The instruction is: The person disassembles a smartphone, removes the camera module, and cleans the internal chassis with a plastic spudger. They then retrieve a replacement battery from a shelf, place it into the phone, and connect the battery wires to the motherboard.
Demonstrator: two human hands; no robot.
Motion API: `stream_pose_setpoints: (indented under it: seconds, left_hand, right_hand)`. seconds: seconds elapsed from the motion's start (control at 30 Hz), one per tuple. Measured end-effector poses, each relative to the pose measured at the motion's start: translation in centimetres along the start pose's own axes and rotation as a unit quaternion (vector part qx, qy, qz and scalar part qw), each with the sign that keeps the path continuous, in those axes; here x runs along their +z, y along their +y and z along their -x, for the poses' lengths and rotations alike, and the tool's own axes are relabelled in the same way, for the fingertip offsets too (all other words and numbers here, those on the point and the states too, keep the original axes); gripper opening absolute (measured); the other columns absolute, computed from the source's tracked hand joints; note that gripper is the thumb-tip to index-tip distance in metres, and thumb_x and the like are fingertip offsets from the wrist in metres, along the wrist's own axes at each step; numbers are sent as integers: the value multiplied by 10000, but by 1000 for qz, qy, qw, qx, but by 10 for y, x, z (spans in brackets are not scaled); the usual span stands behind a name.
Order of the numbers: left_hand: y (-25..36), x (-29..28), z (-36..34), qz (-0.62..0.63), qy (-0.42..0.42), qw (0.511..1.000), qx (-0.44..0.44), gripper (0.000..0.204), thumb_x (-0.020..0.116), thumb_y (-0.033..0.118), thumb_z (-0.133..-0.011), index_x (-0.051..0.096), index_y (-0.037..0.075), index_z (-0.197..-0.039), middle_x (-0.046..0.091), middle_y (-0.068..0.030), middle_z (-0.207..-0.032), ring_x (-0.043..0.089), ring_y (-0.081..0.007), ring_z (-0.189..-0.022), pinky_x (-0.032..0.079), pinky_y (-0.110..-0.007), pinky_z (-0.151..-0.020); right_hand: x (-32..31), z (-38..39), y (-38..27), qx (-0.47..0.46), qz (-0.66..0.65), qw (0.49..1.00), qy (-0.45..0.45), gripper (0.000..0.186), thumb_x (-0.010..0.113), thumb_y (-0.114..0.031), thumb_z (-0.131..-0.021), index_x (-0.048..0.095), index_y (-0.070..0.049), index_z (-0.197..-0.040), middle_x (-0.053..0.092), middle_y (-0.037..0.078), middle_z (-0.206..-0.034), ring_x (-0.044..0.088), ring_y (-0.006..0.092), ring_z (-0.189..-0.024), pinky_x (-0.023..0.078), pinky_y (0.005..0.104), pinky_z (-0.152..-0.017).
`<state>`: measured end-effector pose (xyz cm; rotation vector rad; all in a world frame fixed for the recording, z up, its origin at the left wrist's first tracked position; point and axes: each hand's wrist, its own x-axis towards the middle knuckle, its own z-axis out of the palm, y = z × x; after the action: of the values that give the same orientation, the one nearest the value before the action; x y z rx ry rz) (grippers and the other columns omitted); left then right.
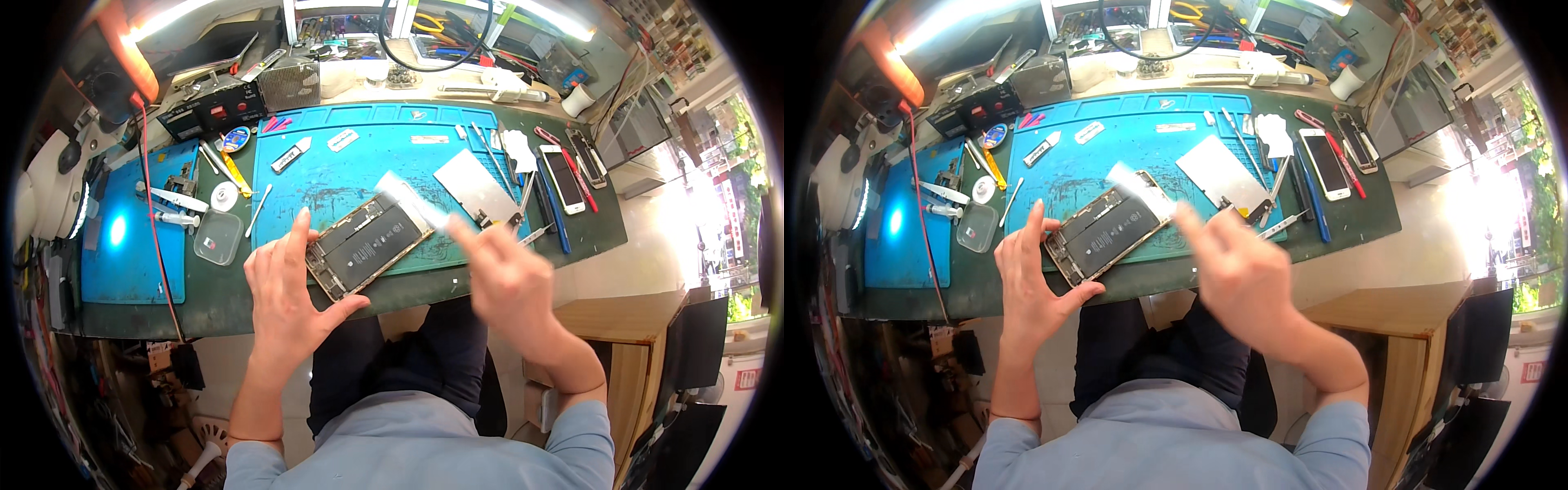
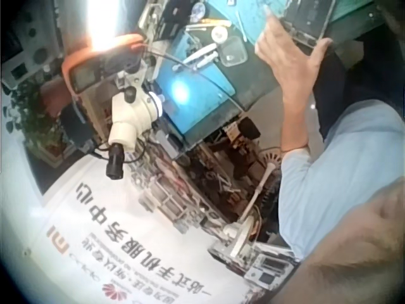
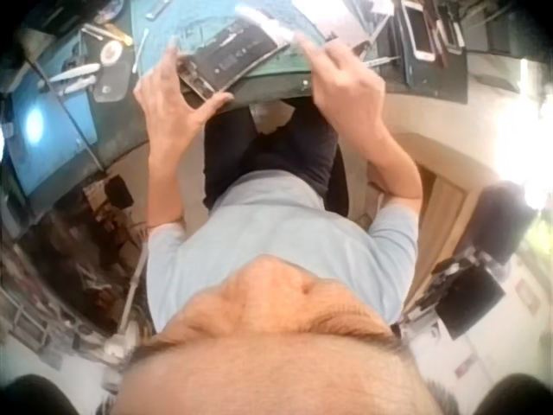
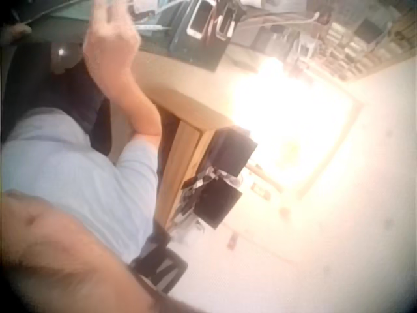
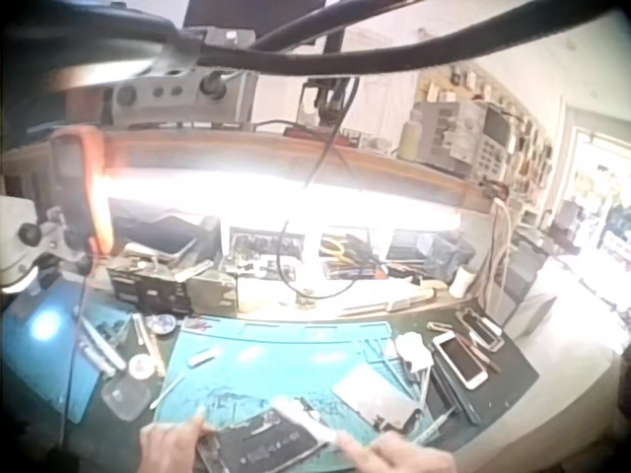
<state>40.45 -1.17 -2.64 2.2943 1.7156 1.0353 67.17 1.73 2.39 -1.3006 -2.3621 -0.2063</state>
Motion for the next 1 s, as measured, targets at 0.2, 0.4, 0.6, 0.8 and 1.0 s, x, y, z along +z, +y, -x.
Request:
stream_pose_setpoints:
  seconds: [0.2,0.4,0.6,0.8,1.0]
  left_hand:
    - [2,-1,-2,24,5,1000,-4,1127,877,460,-640,328,21,-1521,591,-89,-1186,507,-276,-1060,324,-444,-998]
    - [-5,-9,3,69,-9,997,-28,1155,877,456,-639,296,16,-1535,566,-105,-1241,511,-279,-1075,318,-457,-1007]
    - [-11,-7,10,36,-3,999,-37,1252,887,495,-607,231,22,-1562,582,-74,-1191,484,-239,-1044,311,-421,-1025]
    - [-8,-8,10,37,-7,998,-49,1244,890,478,-604,240,12,-1557,589,-71,-1161,473,-236,-1041,297,-414,-1034]
    - [-7,-10,8,42,-10,998,-54,1230,883,467,-604,249,17,-1557,583,-68,-1158,481,-241,-1048,296,-424,-1033]
  right_hand:
    - [0,-11,4,38,18,998,-40,445,622,-21,-796,673,-100,-1230,507,60,-795,584,221,-600,468,345,-531]
    - [8,-15,6,57,19,998,15,441,611,38,-792,681,-61,-1217,528,67,-782,594,237,-596,477,342,-526]
    - [6,0,-23,-56,-138,979,-137,545,605,70,-755,649,-57,-1283,518,62,-774,575,224,-579,460,342,-502]
    - [5,-12,-17,-75,-157,967,-185,512,603,81,-761,669,-61,-1249,540,70,-775,578,233,-591,466,354,-511]
    - [-6,-7,-6,-4,-165,979,-116,519,622,76,-754,681,-83,-1245,543,57,-771,585,208,-598,469,331,-518]
